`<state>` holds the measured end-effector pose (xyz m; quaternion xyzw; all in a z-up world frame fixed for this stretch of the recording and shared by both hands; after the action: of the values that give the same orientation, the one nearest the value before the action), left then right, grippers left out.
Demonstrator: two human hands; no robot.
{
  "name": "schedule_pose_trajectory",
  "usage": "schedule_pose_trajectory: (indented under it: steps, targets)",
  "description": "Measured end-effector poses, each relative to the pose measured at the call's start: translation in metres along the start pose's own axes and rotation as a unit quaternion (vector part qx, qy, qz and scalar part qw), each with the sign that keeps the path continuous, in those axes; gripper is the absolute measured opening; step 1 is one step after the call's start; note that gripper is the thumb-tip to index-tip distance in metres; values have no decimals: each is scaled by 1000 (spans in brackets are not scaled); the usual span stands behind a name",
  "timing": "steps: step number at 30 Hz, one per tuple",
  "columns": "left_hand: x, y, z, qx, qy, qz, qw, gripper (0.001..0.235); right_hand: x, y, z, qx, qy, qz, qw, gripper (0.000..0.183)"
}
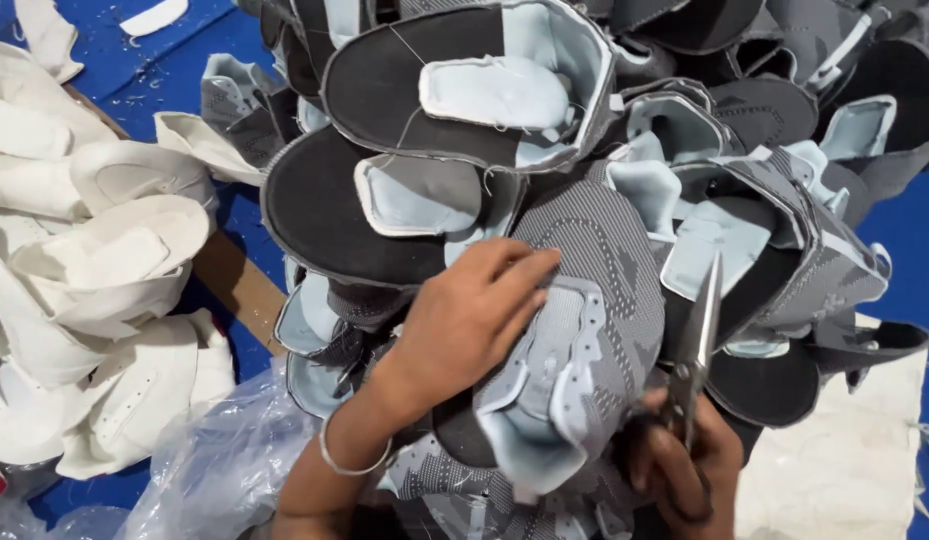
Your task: The person trims excess material and loose threads from shoe upper components using a pair of scissors.
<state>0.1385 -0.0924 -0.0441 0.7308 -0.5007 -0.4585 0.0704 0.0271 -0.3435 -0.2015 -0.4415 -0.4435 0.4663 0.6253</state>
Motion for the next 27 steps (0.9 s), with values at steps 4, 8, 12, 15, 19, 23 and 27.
schedule_pose_trajectory:
  steps: [4,8,12,15,19,23,27]
  targets:
    - [28,-20,3,-3,-56,-3,998,16,-21,20,24,-17,-161,-288,944,51]
    - [30,-23,8,26,-54,8,998,11,-27,27,24,243,-144,-196,939,61]
    - [28,-34,6,-3,-18,54,998,12,17,10,14,318,-299,-322,840,74]
    - [27,-36,10,-1,-3,104,995,12,35,0,16,357,-325,-371,794,82]
    - [32,-33,13,37,-13,150,988,10,21,15,10,349,-286,-368,813,76]
    - [31,-43,20,32,12,211,977,6,13,36,14,314,-259,-276,871,68]
    - [11,-31,6,-15,76,55,995,17,-6,66,28,220,-312,-340,860,71]
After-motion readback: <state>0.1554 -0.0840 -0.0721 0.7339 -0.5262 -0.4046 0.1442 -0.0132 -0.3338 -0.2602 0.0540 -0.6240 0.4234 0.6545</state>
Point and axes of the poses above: each hand's wrist, its own z-axis away from the middle knuckle, its own x-axis out of the palm, y = z × x, the point moved 7 cm from there along -z, towards the middle knuckle, and after that the axes turned 3 degrees about x, right-handed, at the moved point
